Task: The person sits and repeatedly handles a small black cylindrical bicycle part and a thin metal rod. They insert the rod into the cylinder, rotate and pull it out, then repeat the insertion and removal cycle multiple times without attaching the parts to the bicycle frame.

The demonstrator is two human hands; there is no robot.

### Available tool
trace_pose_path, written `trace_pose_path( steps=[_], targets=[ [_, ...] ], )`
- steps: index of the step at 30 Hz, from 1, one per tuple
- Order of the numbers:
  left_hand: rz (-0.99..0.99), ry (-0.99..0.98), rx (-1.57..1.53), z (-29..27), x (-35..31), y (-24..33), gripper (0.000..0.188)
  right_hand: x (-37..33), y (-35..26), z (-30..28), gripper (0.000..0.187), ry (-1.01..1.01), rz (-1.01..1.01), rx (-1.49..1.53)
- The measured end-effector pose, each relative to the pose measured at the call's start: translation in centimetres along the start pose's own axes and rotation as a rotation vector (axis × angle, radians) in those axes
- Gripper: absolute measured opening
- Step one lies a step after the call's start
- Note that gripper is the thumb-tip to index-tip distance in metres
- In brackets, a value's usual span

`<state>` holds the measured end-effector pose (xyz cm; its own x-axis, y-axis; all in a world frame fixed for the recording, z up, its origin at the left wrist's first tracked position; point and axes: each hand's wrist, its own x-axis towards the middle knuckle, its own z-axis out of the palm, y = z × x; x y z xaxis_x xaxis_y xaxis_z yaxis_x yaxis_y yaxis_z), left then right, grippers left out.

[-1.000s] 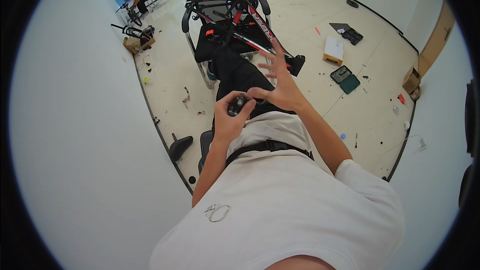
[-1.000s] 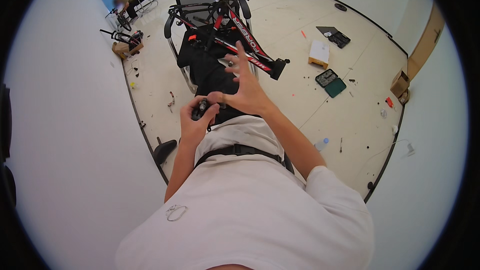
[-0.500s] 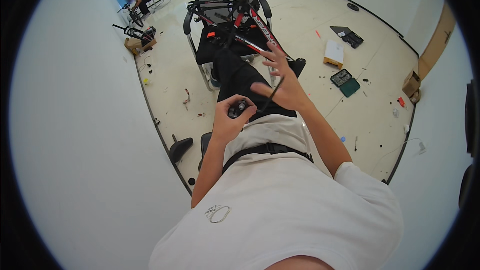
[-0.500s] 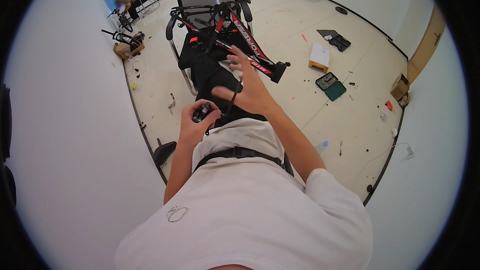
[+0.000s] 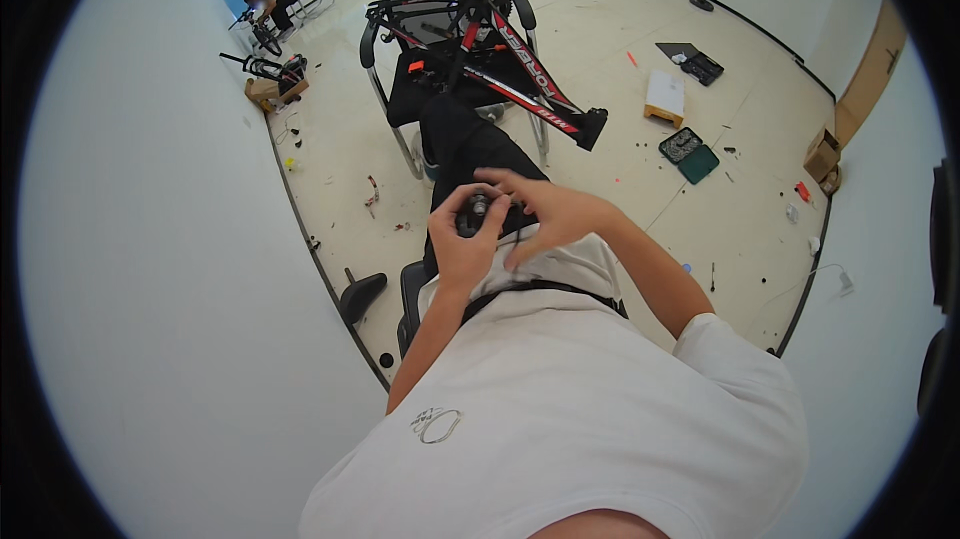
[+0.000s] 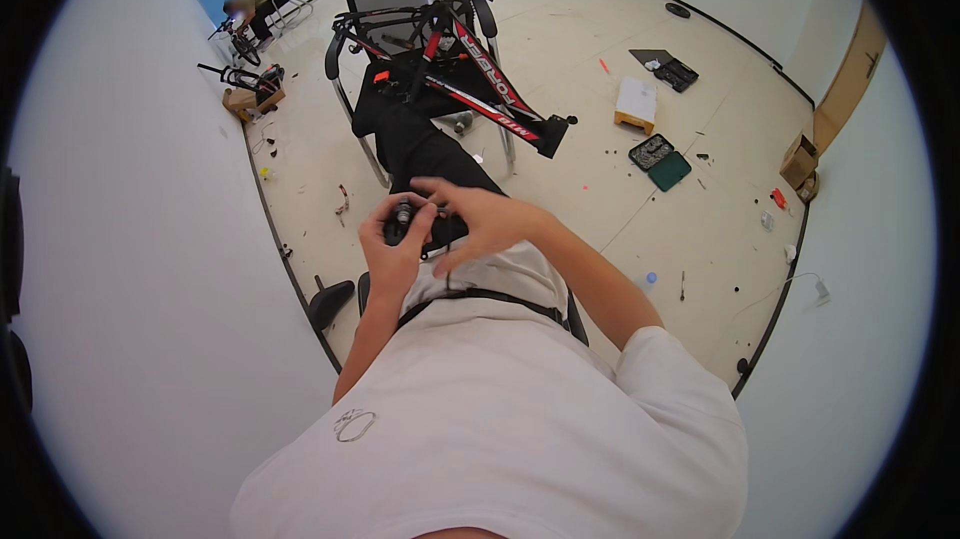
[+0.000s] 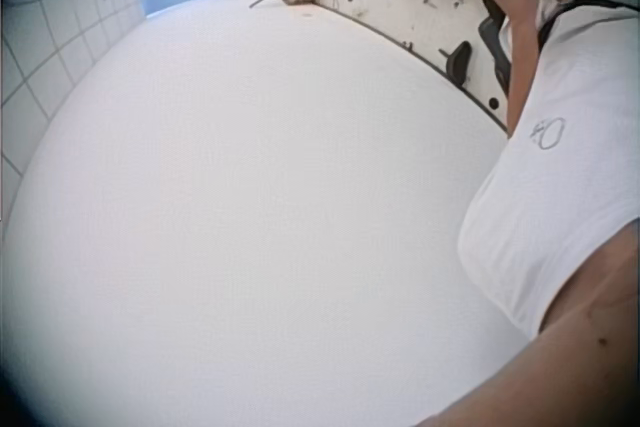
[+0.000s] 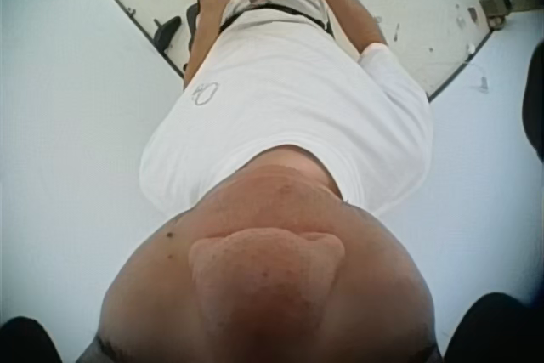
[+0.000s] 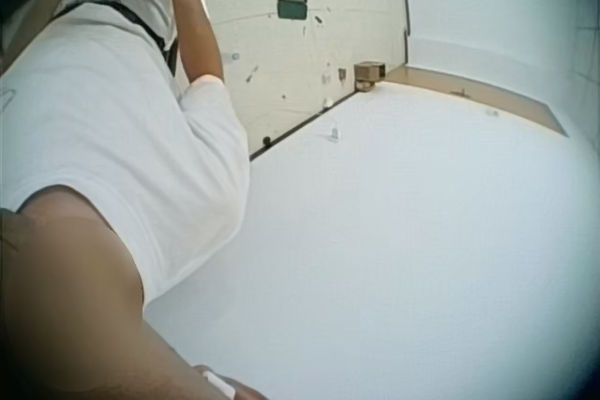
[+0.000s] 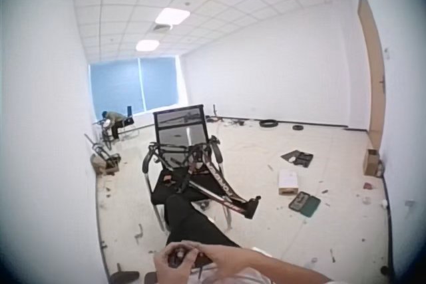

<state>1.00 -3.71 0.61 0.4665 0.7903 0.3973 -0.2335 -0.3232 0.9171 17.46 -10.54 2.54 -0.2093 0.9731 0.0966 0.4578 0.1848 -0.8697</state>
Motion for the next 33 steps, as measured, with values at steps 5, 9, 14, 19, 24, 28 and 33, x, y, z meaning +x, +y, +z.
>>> trace_pose_path(
  steps=[5, 9, 14, 19, 24, 28, 33],
  targets=[
    [-0.019, -0.097, -0.06, -0.8, 0.3, 0.9, 0.009, 1.1, 3.4, 0.4, 0.084, 0.195, -0.044, -0.052],
    [-0.087, -0.169, -0.103, -0.5, -0.1, 1.5, 0.009, 1.8, 3.9, -1.5, 0.075, 0.522, -0.087, 0.206],
    [-0.103, -0.137, -0.109, -0.3, -0.1, 0.1, 0.007, 0.6, 1.8, -1.5, 0.075, 0.444, -0.17, 0.319],
    [-0.085, -0.006, -0.196, -0.7, 0.3, 0.1, 0.006, 0.2, -0.4, -0.4, 0.052, 0.117, -0.089, 0.328],
    [-0.195, 0.083, -0.498, -2.1, 1.2, -0.3, 0.007, 0.1, -1.9, 1.2, 0.038, 0.17, -0.124, 0.427],
    [-0.266, 0.144, -0.496, -2.3, 1.6, 0.1, 0.011, 0.8, -1.9, 2.3, 0.027, 0.364, -0.243, 0.104],
    [-0.273, 0.077, -0.414, -2.0, 1.4, -0.6, 0.008, 1.1, -1.1, 2.7, 0.016, 0.447, -0.295, -0.066]
  ],
)
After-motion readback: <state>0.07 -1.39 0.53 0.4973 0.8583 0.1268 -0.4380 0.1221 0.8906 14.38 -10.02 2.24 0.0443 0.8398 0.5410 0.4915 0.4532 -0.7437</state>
